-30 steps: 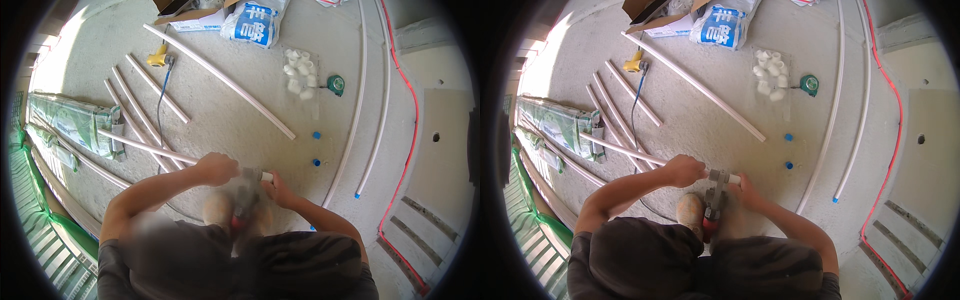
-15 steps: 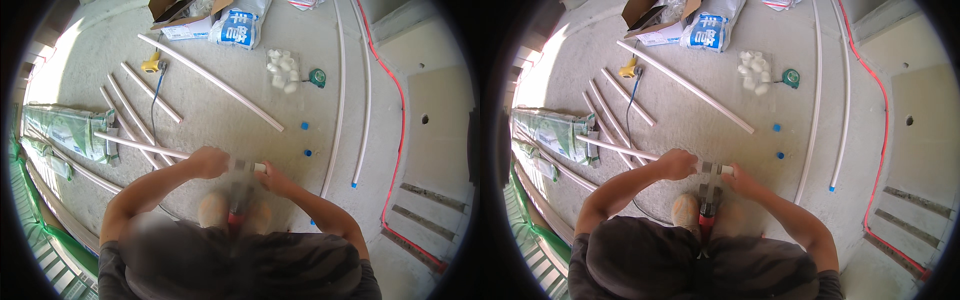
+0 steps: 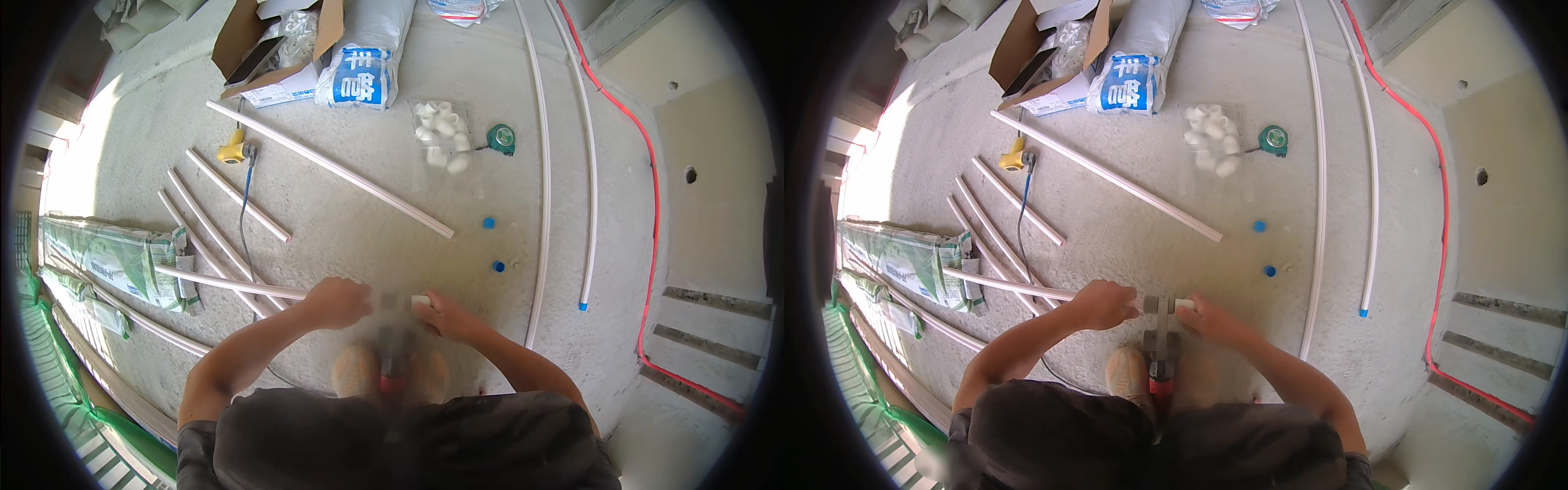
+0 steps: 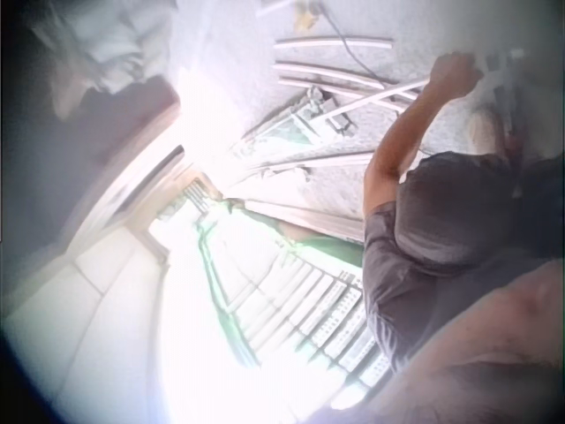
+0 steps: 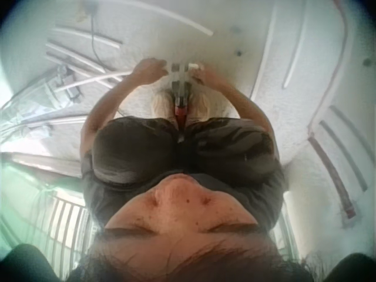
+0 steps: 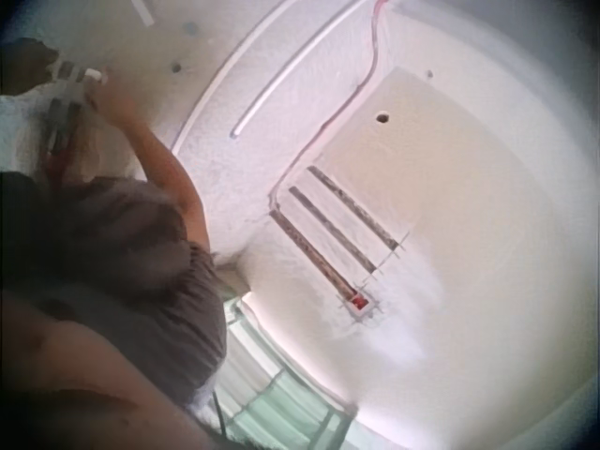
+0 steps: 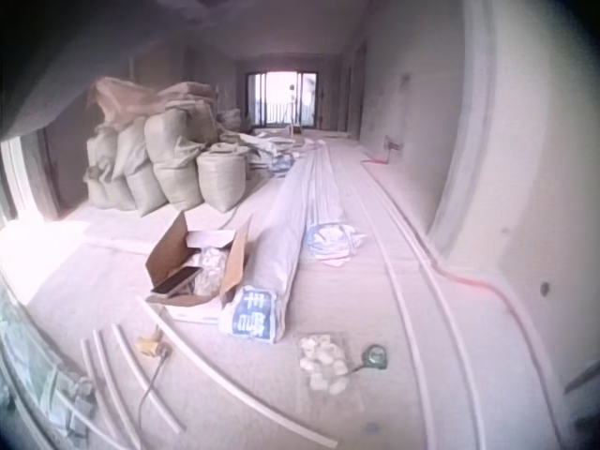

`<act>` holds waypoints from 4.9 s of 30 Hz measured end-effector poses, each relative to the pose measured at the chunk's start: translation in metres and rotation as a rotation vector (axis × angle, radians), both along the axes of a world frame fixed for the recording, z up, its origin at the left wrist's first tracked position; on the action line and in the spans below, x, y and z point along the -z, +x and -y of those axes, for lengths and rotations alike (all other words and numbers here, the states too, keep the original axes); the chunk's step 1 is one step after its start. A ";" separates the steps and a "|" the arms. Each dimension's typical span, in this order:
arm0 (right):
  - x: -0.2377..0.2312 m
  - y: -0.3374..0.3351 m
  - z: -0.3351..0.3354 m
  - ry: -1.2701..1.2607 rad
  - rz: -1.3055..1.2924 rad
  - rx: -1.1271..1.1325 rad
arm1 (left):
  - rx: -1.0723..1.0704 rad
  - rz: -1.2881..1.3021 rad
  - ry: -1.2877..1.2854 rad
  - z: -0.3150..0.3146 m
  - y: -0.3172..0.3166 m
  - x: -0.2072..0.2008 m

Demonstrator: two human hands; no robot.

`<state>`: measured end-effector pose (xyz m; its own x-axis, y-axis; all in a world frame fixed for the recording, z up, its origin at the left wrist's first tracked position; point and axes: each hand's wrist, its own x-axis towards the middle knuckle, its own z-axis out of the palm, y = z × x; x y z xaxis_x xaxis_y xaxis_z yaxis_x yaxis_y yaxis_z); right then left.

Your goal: The person kneels on the floor and uses a pipe fusion tool to heat and join white PVC pipes with elbow fittings. They repeatedly insert pipes into the heated tool, then connect them to fittings, creating assembled pipe sections.

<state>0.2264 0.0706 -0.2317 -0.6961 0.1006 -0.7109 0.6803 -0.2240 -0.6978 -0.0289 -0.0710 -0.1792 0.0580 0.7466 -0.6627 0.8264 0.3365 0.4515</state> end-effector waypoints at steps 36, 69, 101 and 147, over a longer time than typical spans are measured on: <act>-0.005 0.001 -0.006 0.022 -0.106 0.108 | -0.165 -0.062 0.653 0.055 -0.010 0.024; -0.180 0.031 0.004 0.491 -0.490 0.128 | 0.044 -0.187 1.132 0.000 0.038 -0.170; -0.186 0.020 0.010 0.450 -0.410 -0.148 | 0.057 -0.160 1.157 0.011 0.044 -0.168; -0.163 -0.054 0.064 0.401 -1.074 0.405 | -0.460 1.927 1.045 -0.025 -0.012 -0.240</act>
<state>0.1720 0.0065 -0.0690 -0.7785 0.5280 0.3394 -0.3556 0.0746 -0.9317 -0.0406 -0.0463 0.0608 -0.2773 0.8360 0.4735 -0.7285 -0.5043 0.4637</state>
